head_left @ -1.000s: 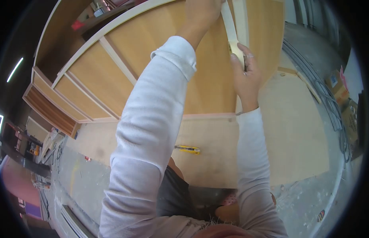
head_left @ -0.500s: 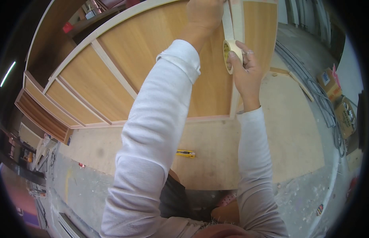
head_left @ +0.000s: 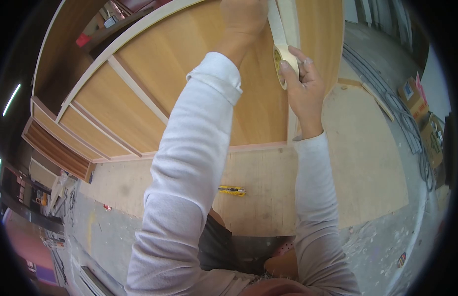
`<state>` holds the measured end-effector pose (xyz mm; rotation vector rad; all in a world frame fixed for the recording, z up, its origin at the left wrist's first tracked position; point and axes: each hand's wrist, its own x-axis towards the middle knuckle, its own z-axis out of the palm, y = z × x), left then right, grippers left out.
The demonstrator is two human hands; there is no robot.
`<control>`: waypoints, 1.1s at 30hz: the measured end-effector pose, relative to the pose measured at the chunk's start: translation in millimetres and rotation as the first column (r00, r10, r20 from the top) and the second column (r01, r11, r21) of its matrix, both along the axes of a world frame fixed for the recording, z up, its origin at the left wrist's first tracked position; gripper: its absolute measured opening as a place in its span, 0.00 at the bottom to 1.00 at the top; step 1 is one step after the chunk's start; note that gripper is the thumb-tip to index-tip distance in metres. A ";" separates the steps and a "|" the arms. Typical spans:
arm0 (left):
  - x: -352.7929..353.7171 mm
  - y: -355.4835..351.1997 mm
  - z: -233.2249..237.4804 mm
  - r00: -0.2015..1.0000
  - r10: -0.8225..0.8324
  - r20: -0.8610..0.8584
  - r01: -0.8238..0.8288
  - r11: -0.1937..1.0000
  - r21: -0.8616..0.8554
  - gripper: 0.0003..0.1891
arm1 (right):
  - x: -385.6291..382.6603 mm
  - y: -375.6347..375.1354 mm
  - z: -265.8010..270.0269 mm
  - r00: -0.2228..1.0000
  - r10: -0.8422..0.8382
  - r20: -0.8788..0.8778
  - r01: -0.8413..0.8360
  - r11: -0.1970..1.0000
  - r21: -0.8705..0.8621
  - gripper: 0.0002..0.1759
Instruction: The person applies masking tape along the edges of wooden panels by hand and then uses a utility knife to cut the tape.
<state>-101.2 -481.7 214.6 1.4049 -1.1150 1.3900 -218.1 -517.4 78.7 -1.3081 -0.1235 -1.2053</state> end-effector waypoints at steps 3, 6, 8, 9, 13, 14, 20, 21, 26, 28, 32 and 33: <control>-0.4 -2.1 -2.0 1.000 -0.003 0.012 0.003 0.999 -0.043 0.14 | 0.8 -3.3 -3.8 1.000 0.005 0.021 -0.005 1.000 -0.016 0.21; -1.1 -2.0 -3.7 0.999 -0.040 0.030 0.041 0.998 -0.046 0.14 | 1.4 -4.3 -6.5 1.000 0.000 0.002 0.000 0.999 -0.054 0.21; -1.4 -1.1 -3.9 0.999 -0.022 0.038 0.023 0.999 -0.042 0.14 | 0.6 -2.9 -7.8 0.997 -0.057 -0.049 0.052 0.994 -0.091 0.21; -1.4 -0.8 -2.5 0.998 -0.005 0.063 0.007 1.000 -0.029 0.14 | 0.8 -1.9 -6.8 0.990 -0.116 -0.079 0.106 0.987 -0.122 0.20; -4.1 0.5 -1.6 0.996 0.048 0.069 -0.046 0.999 -0.026 0.13 | -1.4 11.0 5.1 0.944 -0.318 -0.090 0.294 0.932 -0.211 0.20; -3.6 -0.7 -2.0 0.997 0.051 0.060 -0.050 0.998 -0.027 0.13 | -3.8 16.7 12.7 0.879 -0.472 -0.065 0.426 0.841 -0.333 0.19; -0.1 -5.8 -1.6 0.993 0.038 0.112 -0.032 0.998 -0.053 0.13 | 0.8 19.5 -10.3 0.715 -0.626 -0.310 0.390 0.726 -0.566 0.22; -0.7 -5.7 -1.1 0.995 0.044 0.094 -0.038 0.998 -0.058 0.12 | 2.1 17.2 -13.5 0.711 -0.608 -0.354 0.363 0.748 -0.555 0.23; 0.6 -5.5 -0.5 0.993 0.074 0.092 -0.071 0.997 -0.034 0.11 | 8.1 8.7 -34.7 0.757 -0.611 -0.234 0.410 0.721 -0.558 0.24; -1.4 -4.3 0.5 0.994 0.078 0.073 -0.077 0.997 -0.014 0.12 | 12.3 9.1 -50.9 0.761 -0.639 -0.109 0.483 0.671 -0.563 0.24; -3.3 0.5 2.9 0.994 0.050 0.097 -0.054 0.998 0.039 0.12 | 11.6 19.2 -55.4 0.689 -0.714 -0.119 0.539 0.616 -0.575 0.24; -3.8 1.4 3.3 0.992 0.052 0.113 -0.057 0.998 0.036 0.13 | 11.0 20.5 -51.8 0.669 -0.725 -0.165 0.517 0.613 -0.597 0.24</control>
